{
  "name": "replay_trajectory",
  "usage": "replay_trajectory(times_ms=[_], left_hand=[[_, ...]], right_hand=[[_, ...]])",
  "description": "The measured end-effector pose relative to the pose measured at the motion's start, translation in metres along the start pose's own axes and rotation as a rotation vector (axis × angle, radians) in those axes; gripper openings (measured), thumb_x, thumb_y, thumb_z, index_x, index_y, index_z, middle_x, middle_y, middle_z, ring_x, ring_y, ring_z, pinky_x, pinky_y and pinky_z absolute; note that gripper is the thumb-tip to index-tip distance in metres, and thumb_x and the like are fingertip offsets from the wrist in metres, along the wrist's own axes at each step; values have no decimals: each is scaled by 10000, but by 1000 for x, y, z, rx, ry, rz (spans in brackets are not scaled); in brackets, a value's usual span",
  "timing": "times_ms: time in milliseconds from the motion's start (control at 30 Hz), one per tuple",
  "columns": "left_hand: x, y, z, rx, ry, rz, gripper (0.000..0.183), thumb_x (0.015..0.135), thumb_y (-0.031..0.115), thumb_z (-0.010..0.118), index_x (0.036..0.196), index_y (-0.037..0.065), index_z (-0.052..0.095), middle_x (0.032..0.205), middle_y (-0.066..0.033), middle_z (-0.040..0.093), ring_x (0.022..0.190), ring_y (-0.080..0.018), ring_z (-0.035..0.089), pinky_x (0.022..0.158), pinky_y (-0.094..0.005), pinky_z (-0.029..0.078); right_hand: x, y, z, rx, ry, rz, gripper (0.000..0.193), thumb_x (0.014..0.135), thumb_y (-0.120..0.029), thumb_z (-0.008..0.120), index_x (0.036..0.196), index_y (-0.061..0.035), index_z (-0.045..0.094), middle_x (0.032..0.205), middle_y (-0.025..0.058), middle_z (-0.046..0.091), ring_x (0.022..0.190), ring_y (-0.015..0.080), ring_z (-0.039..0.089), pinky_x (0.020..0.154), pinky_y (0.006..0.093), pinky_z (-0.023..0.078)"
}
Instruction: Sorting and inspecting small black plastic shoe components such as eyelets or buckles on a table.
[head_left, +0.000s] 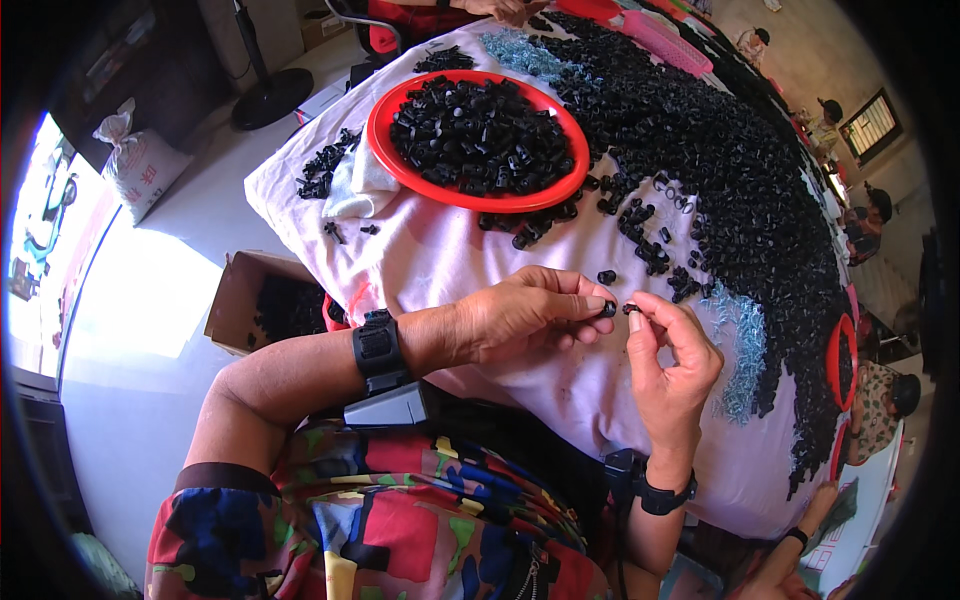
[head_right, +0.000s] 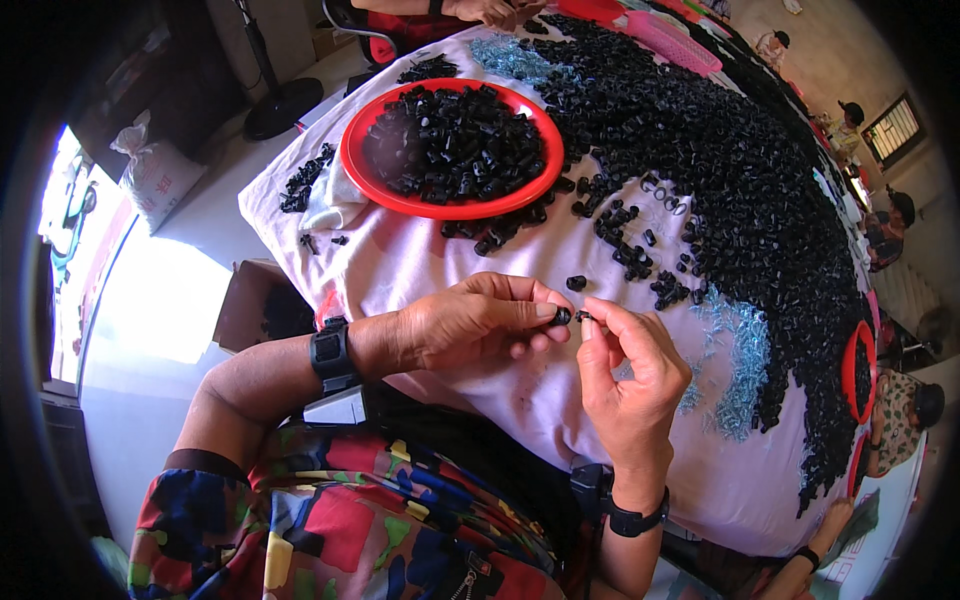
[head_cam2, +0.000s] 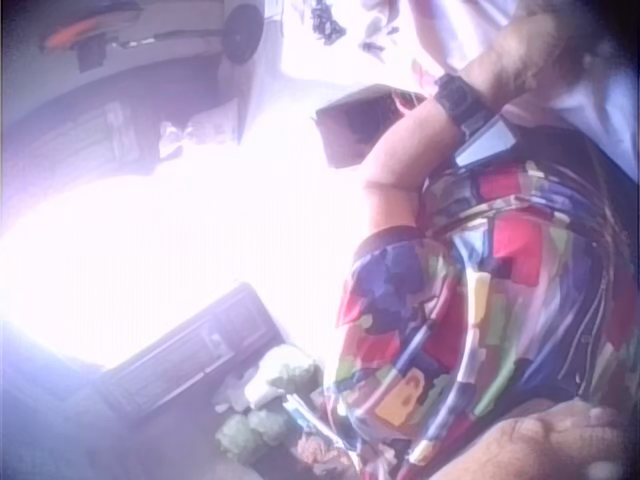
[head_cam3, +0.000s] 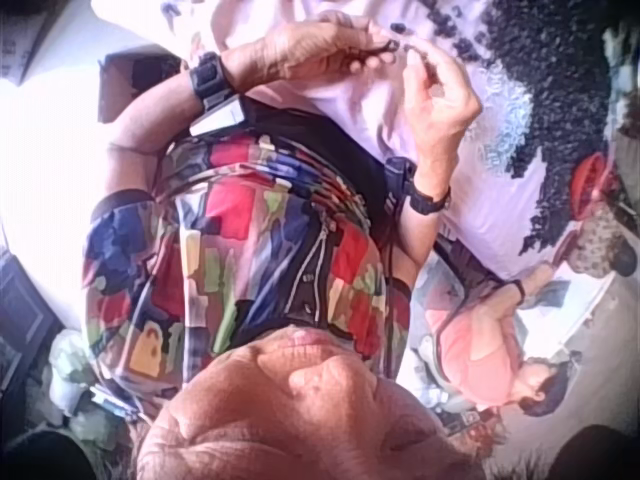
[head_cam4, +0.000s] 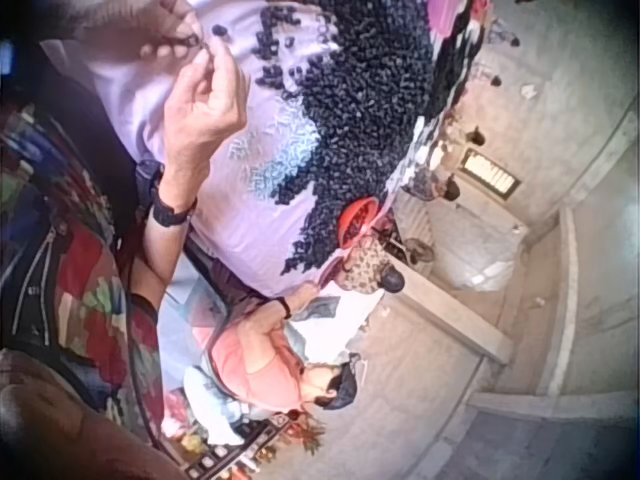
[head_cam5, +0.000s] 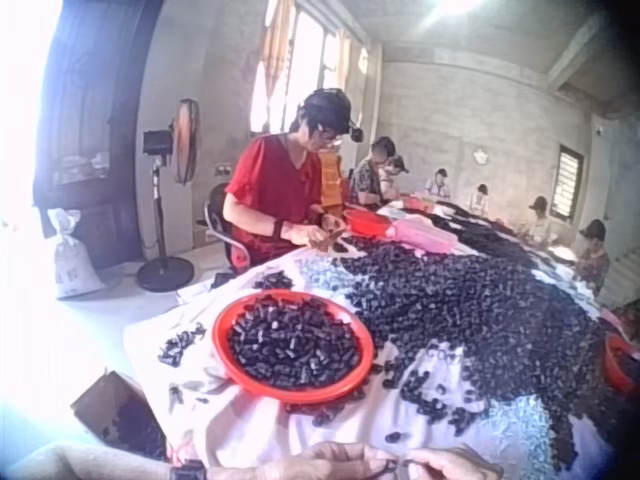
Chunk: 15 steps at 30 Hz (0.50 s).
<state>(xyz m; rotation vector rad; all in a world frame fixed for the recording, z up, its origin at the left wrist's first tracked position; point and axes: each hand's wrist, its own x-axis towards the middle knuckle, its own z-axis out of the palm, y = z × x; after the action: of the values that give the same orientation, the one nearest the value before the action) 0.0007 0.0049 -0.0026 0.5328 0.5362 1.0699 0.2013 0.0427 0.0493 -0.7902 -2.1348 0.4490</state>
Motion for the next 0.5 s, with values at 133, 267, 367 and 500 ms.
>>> replay_trajectory(times_ms=[133, 267, 367, 500], left_hand=[[0, -1, 1, 34, 9, 20, 217, 1027, 159, 641, 1188, 15, 663, 1040, -33, 723, 874, -68, 656, 718, -191, 499], [2, -4, 2, 108, 1, 79, 242, 1026, 158, 644, 1209, 0, 659, 1044, -31, 717, 891, -75, 656, 754, -202, 512], [3, -8, -3, 142, -19, 133, 253, 1024, 151, 646, 1218, -12, 655, 1054, -34, 715, 902, -87, 663, 795, -220, 530], [3, -9, 0, 237, 0, 174, 235, 1014, 123, 658, 1205, -16, 657, 1065, -44, 714, 928, -103, 677, 850, -249, 555]], right_hand=[[0, -2, 4, 25, -6, 2, 217, 864, 30, 718, 1073, -22, 746, 799, 57, 676, 626, 147, 569, 563, 282, 464], [2, -3, 1, -3, -36, 7, 204, 863, 27, 725, 1059, -23, 747, 814, 59, 691, 637, 151, 577, 564, 280, 470], [3, -2, 2, -3, -59, -3, 196, 866, 26, 723, 1054, -24, 748, 850, 66, 710, 654, 161, 592, 572, 282, 480], [2, -1, 1, 12, -66, 4, 187, 869, 34, 720, 1046, -21, 747, 879, 78, 719, 682, 169, 620, 586, 291, 495]])
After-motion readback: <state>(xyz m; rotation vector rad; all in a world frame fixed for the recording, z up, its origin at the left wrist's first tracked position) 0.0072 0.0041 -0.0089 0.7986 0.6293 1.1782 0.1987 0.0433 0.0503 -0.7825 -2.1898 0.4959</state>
